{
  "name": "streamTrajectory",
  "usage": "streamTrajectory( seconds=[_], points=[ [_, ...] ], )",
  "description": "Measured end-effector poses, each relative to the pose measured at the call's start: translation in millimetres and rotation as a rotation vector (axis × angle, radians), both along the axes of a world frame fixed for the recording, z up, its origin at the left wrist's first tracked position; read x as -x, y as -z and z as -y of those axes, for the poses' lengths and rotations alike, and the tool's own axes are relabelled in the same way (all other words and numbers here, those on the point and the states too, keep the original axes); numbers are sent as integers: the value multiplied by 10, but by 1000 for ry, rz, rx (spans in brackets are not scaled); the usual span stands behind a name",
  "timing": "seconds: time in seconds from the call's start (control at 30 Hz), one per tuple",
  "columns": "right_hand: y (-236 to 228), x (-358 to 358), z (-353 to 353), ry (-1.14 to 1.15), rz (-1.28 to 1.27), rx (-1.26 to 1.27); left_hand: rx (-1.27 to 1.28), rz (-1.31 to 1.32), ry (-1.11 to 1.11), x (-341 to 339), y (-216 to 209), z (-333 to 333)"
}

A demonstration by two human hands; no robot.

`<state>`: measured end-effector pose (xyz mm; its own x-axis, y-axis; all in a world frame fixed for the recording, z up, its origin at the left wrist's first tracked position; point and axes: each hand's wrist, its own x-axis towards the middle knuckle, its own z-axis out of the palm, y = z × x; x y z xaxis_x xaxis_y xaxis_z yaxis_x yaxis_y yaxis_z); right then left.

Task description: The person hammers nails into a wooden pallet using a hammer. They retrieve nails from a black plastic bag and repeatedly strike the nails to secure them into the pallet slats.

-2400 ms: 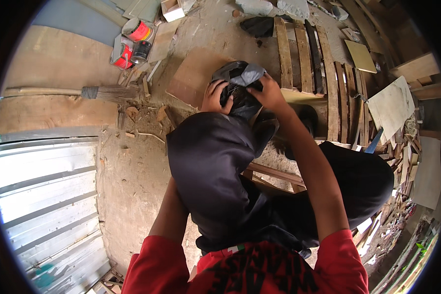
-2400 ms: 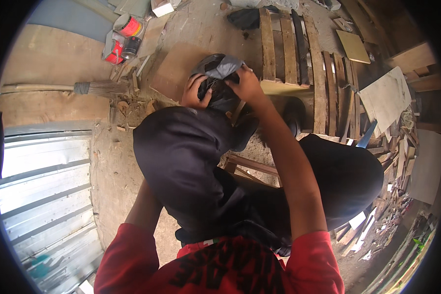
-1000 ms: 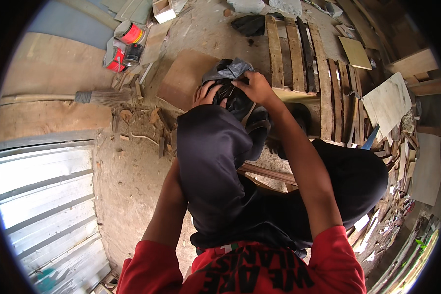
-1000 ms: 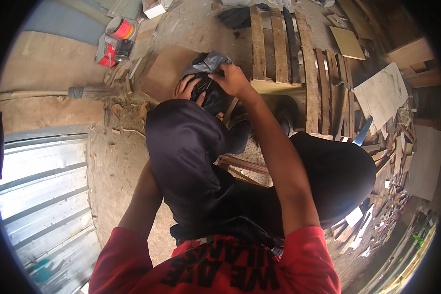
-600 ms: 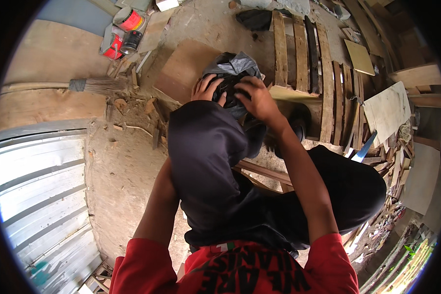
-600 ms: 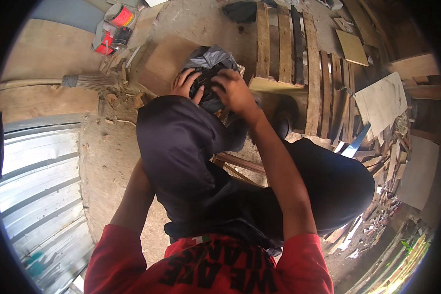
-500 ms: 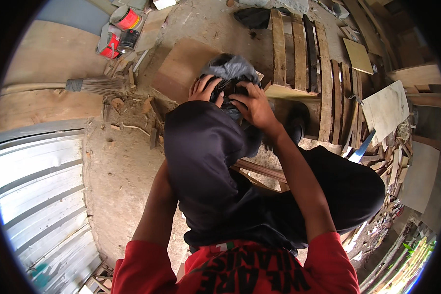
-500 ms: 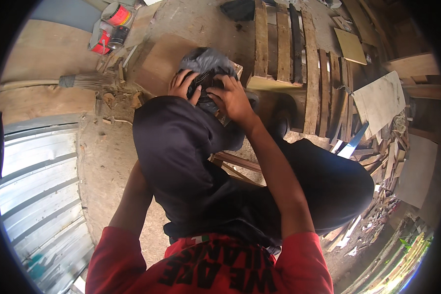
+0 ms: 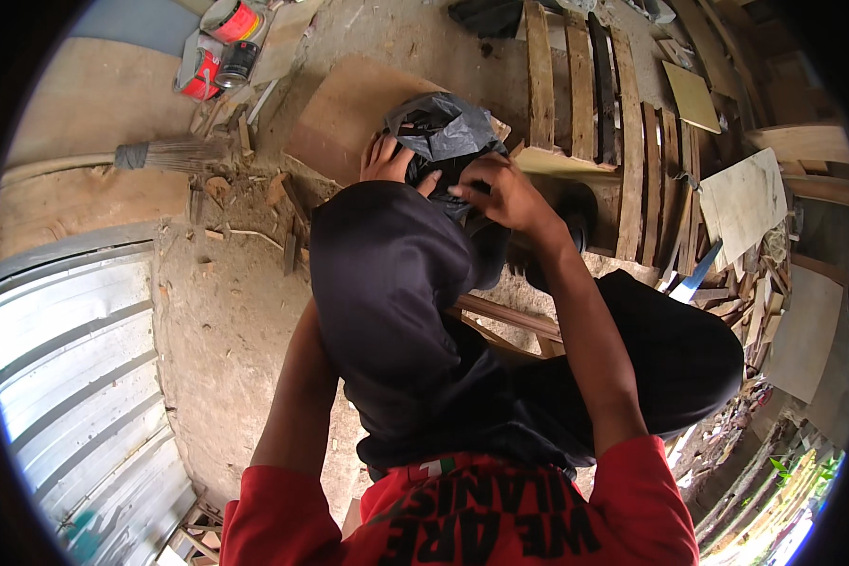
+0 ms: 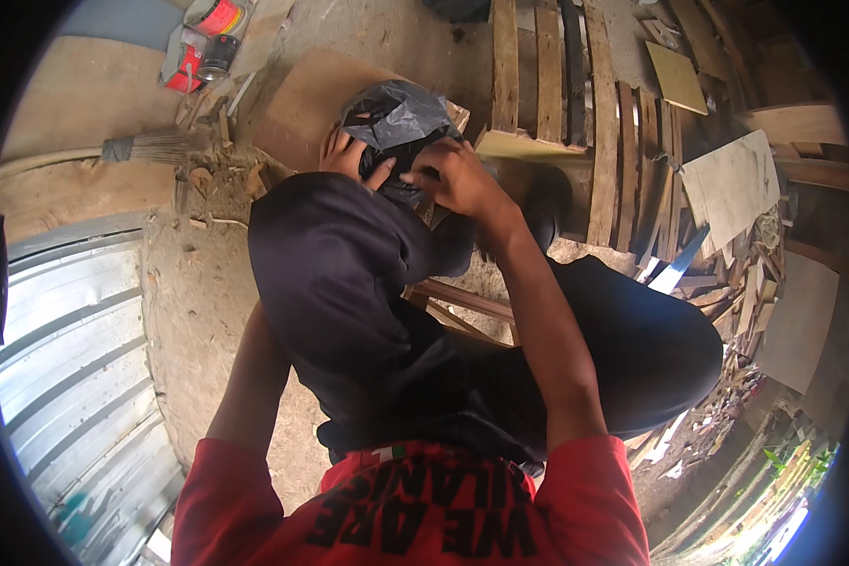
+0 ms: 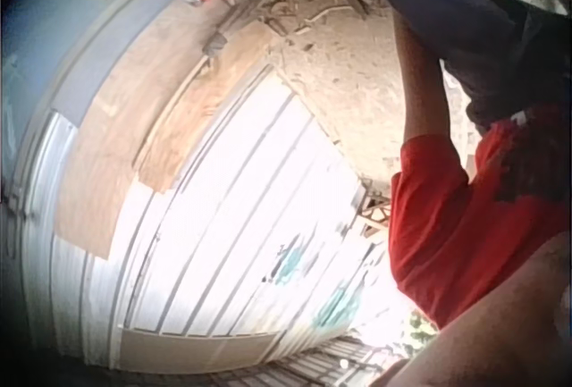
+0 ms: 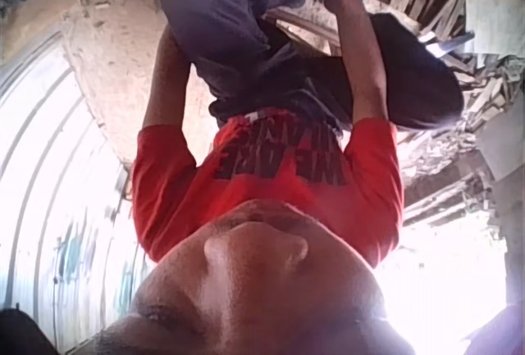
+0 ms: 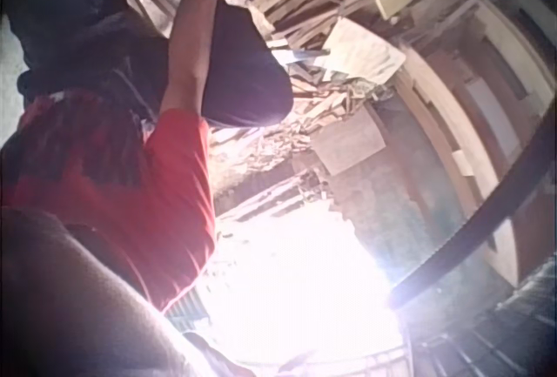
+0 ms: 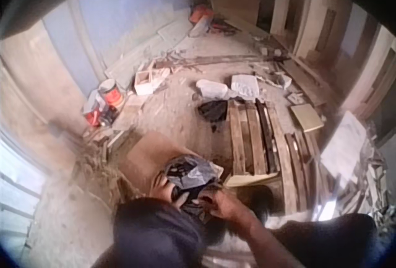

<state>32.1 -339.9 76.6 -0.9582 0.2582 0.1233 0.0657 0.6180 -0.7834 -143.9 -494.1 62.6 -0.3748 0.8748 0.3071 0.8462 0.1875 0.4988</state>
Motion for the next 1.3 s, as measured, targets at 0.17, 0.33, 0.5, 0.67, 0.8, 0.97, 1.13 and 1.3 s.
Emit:
streamTrajectory(
  seconds=[0.17,0.33,0.5,0.67,0.8,0.97,1.13,1.3],
  points=[
    [45,-23,4,80,5,-26,83,-5,34,36,61,25],
    [161,1,-69,4,-95,-88,216,7,58,119,104,22],
    [146,81,72,48,-85,-199,170,-14,58,245,190,85],
    [169,11,-1,63,90,-169,145,40,69,180,186,-29],
    [219,-1,-14,77,-83,-69,149,66,59,151,130,25],
    [305,24,-52,66,-156,-93,136,86,51,157,95,15],
    [312,110,91,150,-126,-62,144,108,35,156,96,15],
    [360,192,265,363,-33,-216,134,116,43,146,134,-38]
  ],
)
